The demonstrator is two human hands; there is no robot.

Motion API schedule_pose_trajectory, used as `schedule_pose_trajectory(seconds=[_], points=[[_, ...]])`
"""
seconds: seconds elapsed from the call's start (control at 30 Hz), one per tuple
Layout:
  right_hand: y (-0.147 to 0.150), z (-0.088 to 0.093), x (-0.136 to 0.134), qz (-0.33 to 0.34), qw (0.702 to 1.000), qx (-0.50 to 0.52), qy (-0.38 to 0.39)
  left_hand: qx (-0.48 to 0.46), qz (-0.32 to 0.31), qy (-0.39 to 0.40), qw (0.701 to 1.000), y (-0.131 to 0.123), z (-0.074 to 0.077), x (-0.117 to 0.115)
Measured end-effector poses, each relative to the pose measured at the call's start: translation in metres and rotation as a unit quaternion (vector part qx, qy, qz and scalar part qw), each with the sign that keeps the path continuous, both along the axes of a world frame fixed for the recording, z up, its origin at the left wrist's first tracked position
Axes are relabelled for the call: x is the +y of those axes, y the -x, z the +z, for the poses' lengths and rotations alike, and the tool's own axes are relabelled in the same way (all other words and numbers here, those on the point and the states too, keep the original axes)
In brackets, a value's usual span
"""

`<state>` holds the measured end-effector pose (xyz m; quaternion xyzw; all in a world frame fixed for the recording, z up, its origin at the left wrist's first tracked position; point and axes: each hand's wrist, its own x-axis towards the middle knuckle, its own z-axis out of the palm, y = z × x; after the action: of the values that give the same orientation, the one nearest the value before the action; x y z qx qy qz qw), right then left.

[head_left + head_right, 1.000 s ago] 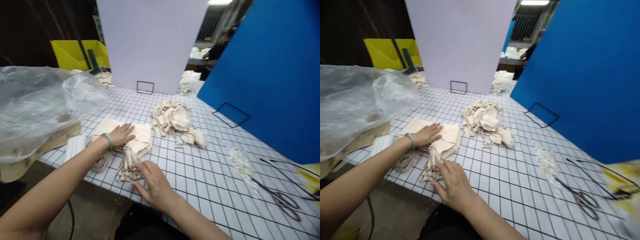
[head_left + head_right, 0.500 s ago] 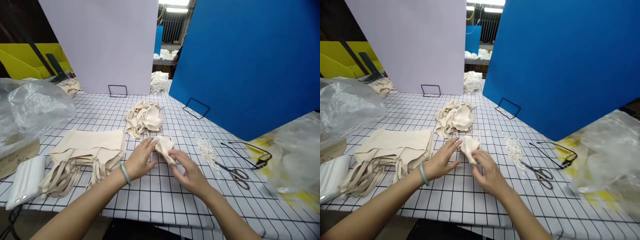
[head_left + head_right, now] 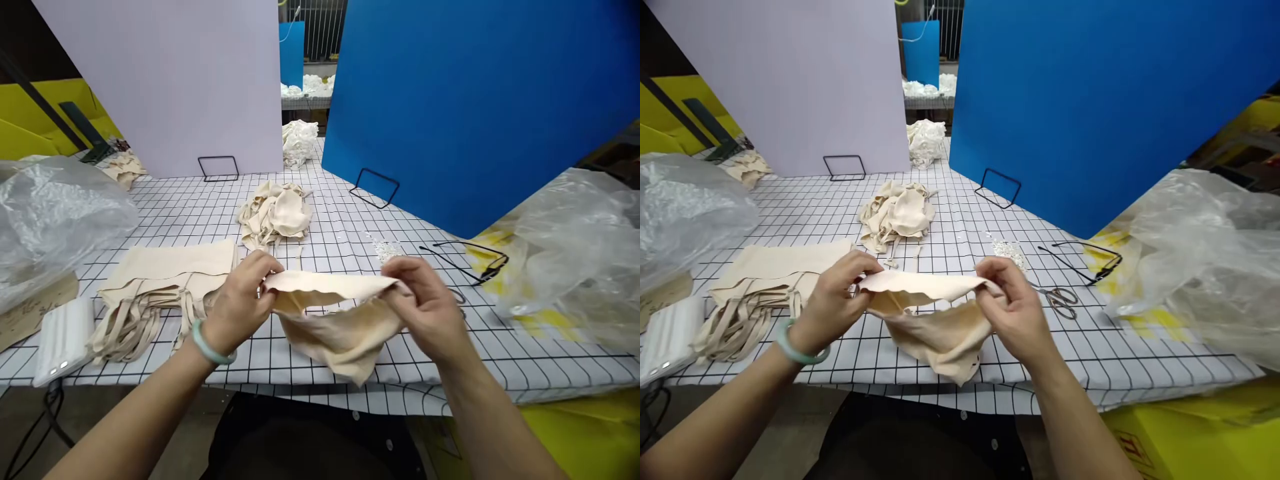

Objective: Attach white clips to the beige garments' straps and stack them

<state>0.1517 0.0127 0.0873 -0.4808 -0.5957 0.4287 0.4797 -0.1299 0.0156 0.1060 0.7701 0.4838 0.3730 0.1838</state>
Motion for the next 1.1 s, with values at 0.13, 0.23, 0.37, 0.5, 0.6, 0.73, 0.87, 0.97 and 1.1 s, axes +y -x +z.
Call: schedule_pose_trajectory(seconds=[0.13, 0.23, 0.37, 0.5, 0.6, 0.73, 0.87, 0.97, 1.1], points=[[-0.007, -0.052, -0.002, 0.047, 0.972, -0.219, 0.066, 0.126, 0.064, 0.007, 0.99, 0.015, -0.057, 0.002], [-0.009, -0.078, -0.012, -0.008, 0.959, -0.281, 0.028, 0.136, 0.083, 0.038, 0.986, 0.022, -0.079, -0.002], [-0.006, -0.077, -0.017, -0.033, 0.956, -0.292, 0.027, 0.057, 0.099, 0.056, 0.992, 0.022, -0.07, -0.005], [-0.012, -0.053, -0.015, 0.01, 0.984, -0.072, 0.163, -0.192, 0.137, 0.131, 0.963, 0.023, -0.037, -0.008], [-0.018, -0.034, -0.017, 0.045, 0.973, 0.118, 0.193, -0.356, 0.117, 0.208, 0.904, 0.025, -0.009, -0.014], [-0.021, -0.023, -0.023, 0.042, 0.966, 0.17, 0.188, -0.459, 0.077, 0.296, 0.834, 0.024, 0.013, -0.022], [-0.016, -0.031, -0.024, 0.04, 0.964, 0.181, 0.192, -0.466, 0.055, 0.357, 0.808, 0.026, 0.001, -0.018], [-0.009, -0.036, -0.025, 0.046, 0.964, 0.18, 0.19, -0.39, 0.081, 0.343, 0.851, 0.028, -0.022, -0.013], [0.004, -0.027, -0.029, 0.089, 0.967, 0.17, 0.17, -0.153, 0.174, 0.051, 0.971, 0.008, -0.04, -0.034]])
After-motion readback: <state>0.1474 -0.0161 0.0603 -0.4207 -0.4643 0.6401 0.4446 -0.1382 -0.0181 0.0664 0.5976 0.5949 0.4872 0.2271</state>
